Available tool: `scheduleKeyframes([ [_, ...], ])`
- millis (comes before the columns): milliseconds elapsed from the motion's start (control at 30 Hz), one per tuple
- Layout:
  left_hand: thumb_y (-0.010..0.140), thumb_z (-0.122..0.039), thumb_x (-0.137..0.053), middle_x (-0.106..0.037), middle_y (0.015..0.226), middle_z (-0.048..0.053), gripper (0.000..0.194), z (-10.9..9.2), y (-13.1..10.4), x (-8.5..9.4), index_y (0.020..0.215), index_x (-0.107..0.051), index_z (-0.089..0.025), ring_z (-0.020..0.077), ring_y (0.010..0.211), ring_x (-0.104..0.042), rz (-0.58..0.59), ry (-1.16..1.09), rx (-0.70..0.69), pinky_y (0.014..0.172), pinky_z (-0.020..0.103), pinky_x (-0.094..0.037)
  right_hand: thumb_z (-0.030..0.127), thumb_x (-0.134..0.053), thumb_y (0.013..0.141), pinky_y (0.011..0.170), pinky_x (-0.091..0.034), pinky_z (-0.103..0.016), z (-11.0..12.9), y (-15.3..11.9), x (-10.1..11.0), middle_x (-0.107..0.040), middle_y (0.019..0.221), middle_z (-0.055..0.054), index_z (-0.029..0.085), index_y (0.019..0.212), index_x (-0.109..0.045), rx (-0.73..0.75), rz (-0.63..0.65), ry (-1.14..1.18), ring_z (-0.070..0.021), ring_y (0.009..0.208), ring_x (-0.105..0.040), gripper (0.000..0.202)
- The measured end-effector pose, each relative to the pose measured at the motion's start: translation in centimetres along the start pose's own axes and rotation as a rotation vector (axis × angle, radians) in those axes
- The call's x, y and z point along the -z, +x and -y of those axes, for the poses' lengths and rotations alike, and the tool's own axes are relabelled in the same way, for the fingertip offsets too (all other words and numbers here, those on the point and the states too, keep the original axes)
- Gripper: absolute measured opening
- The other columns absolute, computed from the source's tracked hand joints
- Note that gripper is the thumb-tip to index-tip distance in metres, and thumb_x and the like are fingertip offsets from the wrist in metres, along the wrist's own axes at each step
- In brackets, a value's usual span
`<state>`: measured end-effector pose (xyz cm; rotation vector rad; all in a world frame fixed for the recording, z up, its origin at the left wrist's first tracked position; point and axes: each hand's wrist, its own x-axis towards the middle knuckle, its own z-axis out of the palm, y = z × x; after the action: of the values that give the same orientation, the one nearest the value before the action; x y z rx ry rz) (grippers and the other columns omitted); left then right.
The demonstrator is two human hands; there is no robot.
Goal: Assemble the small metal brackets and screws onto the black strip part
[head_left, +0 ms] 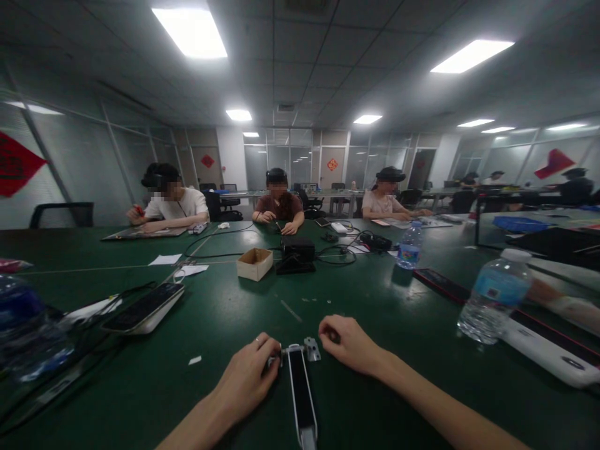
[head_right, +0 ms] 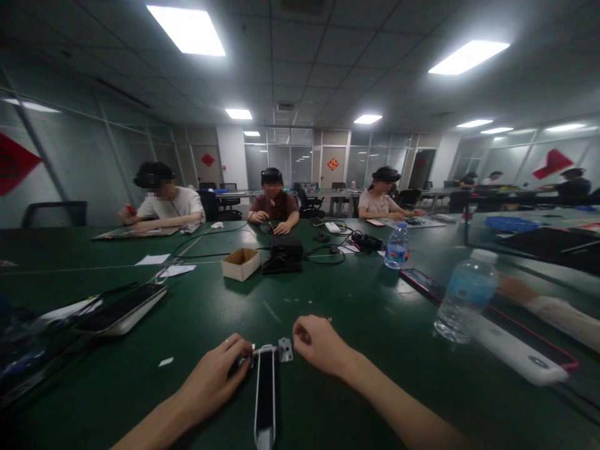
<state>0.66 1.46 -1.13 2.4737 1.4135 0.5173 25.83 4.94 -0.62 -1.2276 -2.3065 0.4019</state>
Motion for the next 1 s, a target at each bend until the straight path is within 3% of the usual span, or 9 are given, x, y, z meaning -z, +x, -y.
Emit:
scheduleKeyframes([
  [200,0.091,-0.020,-0.039,-0.058,0.100,0.004,0.019,-0.1,0.0,0.0,0.100,-0.056,-0.022,0.0186,0.084,-0.061,-0.002,0.006,-0.002,0.073,0.028,-0.048,0.015,-0.055,0.082,0.062,-0.042,-0.023,2.0,-0.3,-1.5,-0.061,0.078,-0.003,0.015,0.083,-0.064,-0.009,-0.048,0.122,-0.0130,0.068,-0.054,0.009],
  [633,0.092,-0.020,-0.040,-0.058,0.101,0.003,0.018,-0.1,-0.2,0.0,0.101,-0.055,-0.022,0.0169,0.083,-0.060,0.010,-0.007,0.015,0.073,0.027,-0.046,0.018,-0.058,0.082,0.062,-0.044,-0.022,1.9,-0.5,-0.9,-0.064,0.086,-0.003,0.016,0.093,-0.066,-0.010,0.034,0.180,-0.0124,0.070,-0.055,0.014],
  [833,0.092,-0.019,-0.041,-0.058,0.101,0.003,0.018,-0.3,-0.1,0.1,0.101,-0.056,-0.022,0.0170,0.083,-0.060,0.009,-0.005,0.015,0.073,0.027,-0.047,0.015,-0.057,0.081,0.067,-0.046,-0.024,1.5,-0.4,-0.9,-0.065,0.086,-0.003,0.016,0.092,-0.068,0.022,0.011,0.201,-0.0135,0.074,-0.057,0.015],
  [1000,0.092,-0.019,-0.041,-0.058,0.100,0.004,0.017,-0.3,-0.1,0.2,0.101,-0.056,-0.021,0.0172,0.084,-0.060,0.013,-0.002,0.011,0.073,0.027,-0.047,0.017,-0.057,0.083,0.065,-0.045,-0.023,1.6,-0.3,-0.7,-0.068,0.083,-0.002,0.015,0.092,-0.070,-0.058,0.054,0.288,-0.0132,0.071,-0.058,0.016],
])
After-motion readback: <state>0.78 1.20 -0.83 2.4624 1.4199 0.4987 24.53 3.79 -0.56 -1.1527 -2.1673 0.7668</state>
